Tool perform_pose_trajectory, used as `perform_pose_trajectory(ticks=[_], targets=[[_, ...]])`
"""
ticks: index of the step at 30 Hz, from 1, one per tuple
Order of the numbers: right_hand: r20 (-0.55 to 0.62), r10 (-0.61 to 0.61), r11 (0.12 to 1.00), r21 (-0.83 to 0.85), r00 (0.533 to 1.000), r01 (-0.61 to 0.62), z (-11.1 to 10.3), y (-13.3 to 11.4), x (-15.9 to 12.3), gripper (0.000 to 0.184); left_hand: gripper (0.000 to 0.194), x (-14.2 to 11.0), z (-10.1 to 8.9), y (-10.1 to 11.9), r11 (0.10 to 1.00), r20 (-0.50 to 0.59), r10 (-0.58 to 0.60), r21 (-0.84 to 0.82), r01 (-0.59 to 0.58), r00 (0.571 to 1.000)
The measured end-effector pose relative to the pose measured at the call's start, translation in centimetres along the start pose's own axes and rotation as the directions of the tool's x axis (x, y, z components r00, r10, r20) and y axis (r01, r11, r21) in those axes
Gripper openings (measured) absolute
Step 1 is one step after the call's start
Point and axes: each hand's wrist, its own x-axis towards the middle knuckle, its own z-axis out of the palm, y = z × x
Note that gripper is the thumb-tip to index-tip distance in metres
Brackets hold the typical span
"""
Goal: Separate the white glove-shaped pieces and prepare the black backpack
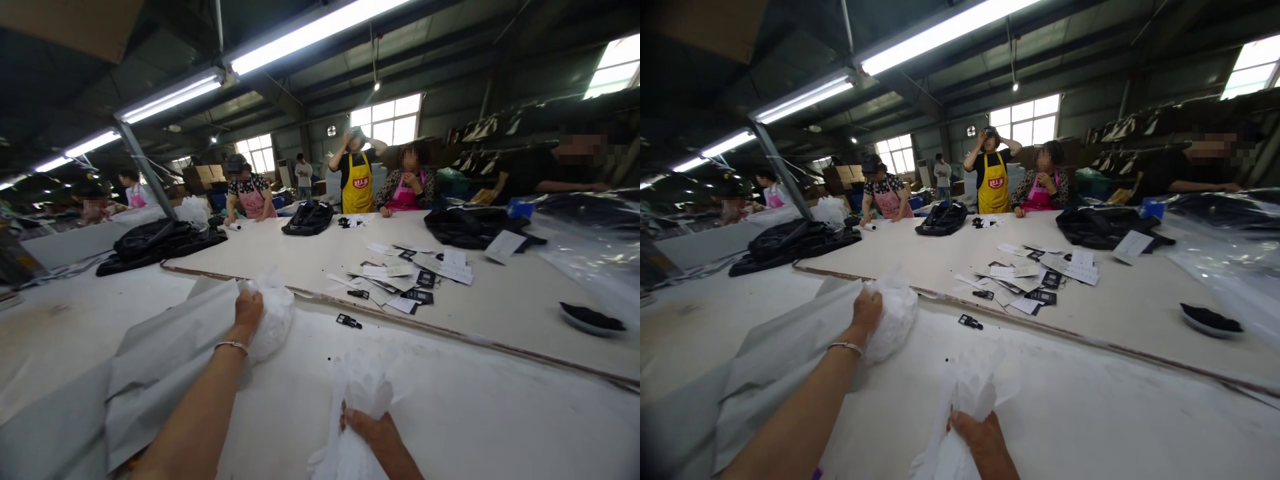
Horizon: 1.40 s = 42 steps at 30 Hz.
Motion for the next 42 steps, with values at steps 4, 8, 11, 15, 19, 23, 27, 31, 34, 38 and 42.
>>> perform_pose_trajectory(ticks=[4,8,11,15,19,23,27,31,34,38,42], targets=[[-0.013,0.005,1.0,0.012,1.0,-0.005,0.2,-0.1,-0.2,0.033,0.008,0.6,-2.5,-1.2,0.99,-0.217,-0.089,-0.129,0.062,0.972],[-0.036,0.006,1.0,0.022,0.999,-0.005,0.3,0.0,-0.3,0.035,0.013,0.6,-4.3,-2.0,0.959,-0.361,-0.2,-0.261,0.107,0.911],[-0.04,0.005,0.998,0.058,0.999,-0.002,0.4,0.0,-0.4,0.039,0.015,0.0,-5.9,-2.8,0.918,-0.438,-0.325,-0.36,0.167,0.838],[-0.025,0.023,0.997,0.069,0.999,-0.021,0.5,-0.2,-0.6,0.043,0.014,-1.5,-7.5,-3.6,0.83,-0.447,-0.495,-0.496,0.255,0.745],[0.006,0.045,0.995,0.084,0.999,-0.045,0.4,-0.3,-0.7,0.045,0.012,-2.4,-7.5,-3.5,0.777,-0.412,-0.571,-0.551,0.306,0.71],[0.02,0.031,0.995,0.098,0.999,-0.033,0.3,-0.2,-0.8,0.043,0.014,-2.8,-6.3,-3.1,0.816,-0.4,-0.512,-0.502,0.286,0.76],[0.01,0.019,0.996,0.085,1.0,-0.02,0.4,-0.4,-0.7,0.043,0.024,-4.0,-5.4,-2.7,0.91,-0.184,-0.222,-0.391,0.136,0.958],[0.027,0.047,0.994,0.095,0.999,-0.05,0.4,-0.6,-0.7,0.044,0.029,-5.4,-4.7,-2.0,0.942,0.227,0.128,-0.331,-0.047,0.966],[0.048,0.027,0.995,0.098,0.999,-0.032,0.4,-0.7,-0.8,0.042,0.035,-5.4,-4.1,-0.3,0.952,0.444,0.293,-0.214,-0.218,0.847],[0.075,-0.007,0.995,0.095,0.997,0.0,0.7,-0.8,-0.9,0.038,0.056,-2.8,-3.4,3.5,0.806,0.708,0.432,-0.024,-0.592,0.559],[0.067,0.007,0.993,0.118,0.998,-0.015,0.9,-1.0,-1.1,0.038,0.06,2.7,-0.6,7.2,0.818,0.651,0.366,0.116,-0.564,0.665]])
